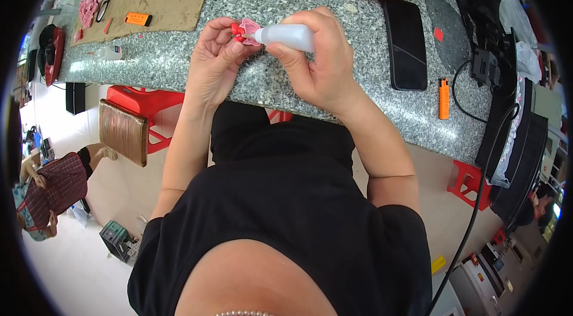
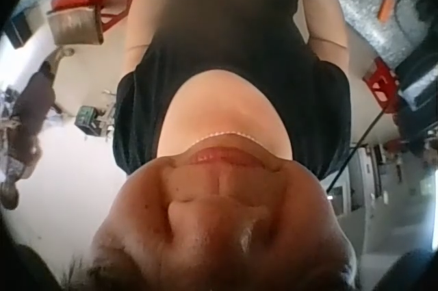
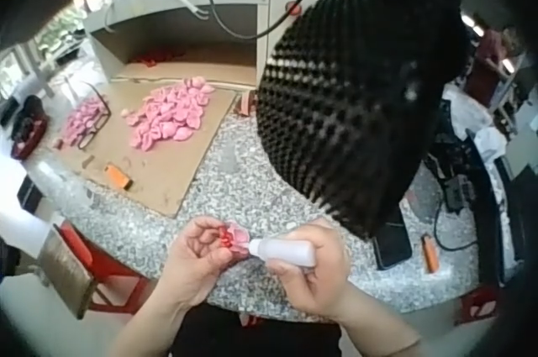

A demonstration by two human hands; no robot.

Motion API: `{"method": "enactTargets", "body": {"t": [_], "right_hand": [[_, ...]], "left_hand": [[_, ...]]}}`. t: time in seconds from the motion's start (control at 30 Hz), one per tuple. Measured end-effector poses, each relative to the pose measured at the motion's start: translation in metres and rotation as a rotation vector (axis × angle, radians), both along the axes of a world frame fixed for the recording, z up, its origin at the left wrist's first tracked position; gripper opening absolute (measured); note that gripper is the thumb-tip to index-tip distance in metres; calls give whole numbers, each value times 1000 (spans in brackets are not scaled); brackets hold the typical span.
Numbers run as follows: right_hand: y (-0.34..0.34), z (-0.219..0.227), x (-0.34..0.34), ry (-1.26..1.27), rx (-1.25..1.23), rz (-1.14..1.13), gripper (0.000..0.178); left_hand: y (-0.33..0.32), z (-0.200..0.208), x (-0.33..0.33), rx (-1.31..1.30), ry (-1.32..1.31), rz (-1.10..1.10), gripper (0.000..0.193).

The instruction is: The person assembles toy figurines by applying glue from a bottle onto parts and pressing the pieces together by hand.

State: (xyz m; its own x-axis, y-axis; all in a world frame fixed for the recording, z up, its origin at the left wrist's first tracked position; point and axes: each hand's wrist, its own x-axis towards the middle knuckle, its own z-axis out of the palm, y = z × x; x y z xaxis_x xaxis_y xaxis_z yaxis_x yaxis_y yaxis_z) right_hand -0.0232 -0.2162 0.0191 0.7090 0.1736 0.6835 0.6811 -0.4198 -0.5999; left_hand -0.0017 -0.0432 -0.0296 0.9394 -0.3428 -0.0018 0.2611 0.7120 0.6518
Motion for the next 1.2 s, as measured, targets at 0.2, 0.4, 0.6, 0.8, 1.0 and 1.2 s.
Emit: {"method": "enactTargets", "body": {"t": [0.2,0.4,0.6,0.8,1.0,1.2], "right_hand": [[-1,-2,2,12,-16,-8,36],[0,-2,4,17,0,-2,35],[0,9,5,437,694,139,27],[-22,1,33,675,792,37,24],[-26,-21,49,560,394,-127,30],[-27,-25,50,465,234,-199,44]], "left_hand": [[-1,-2,1,-7,4,-11,33],[-1,-1,4,-17,-7,-5,32],[5,-7,4,-80,-11,-5,31],[8,-16,4,-280,3,37,25],[16,-3,-2,-315,30,82,24],[35,6,-6,-262,24,190,29]]}}
